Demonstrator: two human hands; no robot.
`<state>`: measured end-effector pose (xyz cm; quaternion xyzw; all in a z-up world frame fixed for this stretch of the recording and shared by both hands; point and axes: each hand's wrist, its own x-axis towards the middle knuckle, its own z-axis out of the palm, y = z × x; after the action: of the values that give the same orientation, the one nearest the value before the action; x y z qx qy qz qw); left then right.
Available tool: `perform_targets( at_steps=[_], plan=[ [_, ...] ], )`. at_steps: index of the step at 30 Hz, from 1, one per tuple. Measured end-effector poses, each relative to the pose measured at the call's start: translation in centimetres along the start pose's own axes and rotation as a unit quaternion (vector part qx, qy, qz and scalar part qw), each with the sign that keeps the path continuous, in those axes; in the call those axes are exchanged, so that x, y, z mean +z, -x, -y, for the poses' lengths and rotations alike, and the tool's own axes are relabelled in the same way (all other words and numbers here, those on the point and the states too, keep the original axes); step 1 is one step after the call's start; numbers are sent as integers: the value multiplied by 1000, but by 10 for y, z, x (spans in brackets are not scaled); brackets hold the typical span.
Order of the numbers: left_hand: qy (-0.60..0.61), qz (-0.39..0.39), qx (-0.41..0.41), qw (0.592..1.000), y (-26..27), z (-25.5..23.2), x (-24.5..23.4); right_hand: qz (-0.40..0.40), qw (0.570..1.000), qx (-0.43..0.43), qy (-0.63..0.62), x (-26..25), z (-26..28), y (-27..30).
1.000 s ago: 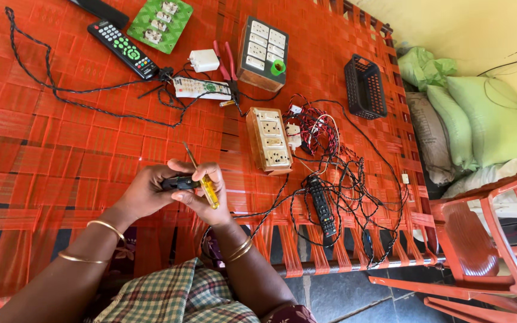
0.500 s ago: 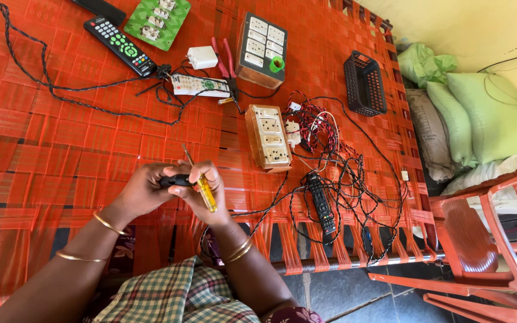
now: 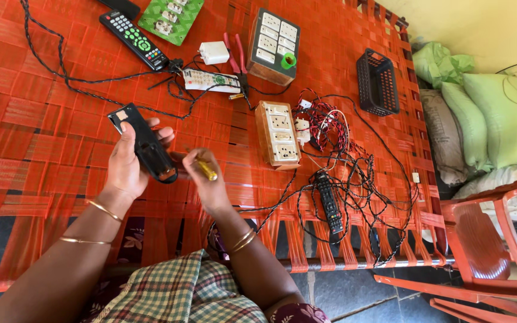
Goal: The person disassembles a remote control using a small screwdriver, probes the internal circuit board, and then reassembles the plastic casing.
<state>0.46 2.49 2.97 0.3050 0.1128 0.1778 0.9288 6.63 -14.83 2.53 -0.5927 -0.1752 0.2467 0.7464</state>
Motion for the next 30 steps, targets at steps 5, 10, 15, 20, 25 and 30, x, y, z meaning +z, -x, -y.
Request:
perform_targets(
  at_steps=[5,10,15,20,25,30],
  plan=[
    [-16,19,5,1000,0,9,-2,37,999,5,-16,6,-9,5],
    [-23,23,-13,999,1,8,0,51,990,47,-127,13,4,6],
    [30,43,2,999,1,16,-9,45,985,84,-146,15,6,7],
    [99,-34,18,994,-9,19,-21,56,979,-143,131,20,5,12],
    [107,-121,-29,986,-15,21,-25,112,861,-348,355,32,33,15],
    [98,-94,-63,989,-12,25,-18,112,812,-370,437,34,32,16]
  ],
)
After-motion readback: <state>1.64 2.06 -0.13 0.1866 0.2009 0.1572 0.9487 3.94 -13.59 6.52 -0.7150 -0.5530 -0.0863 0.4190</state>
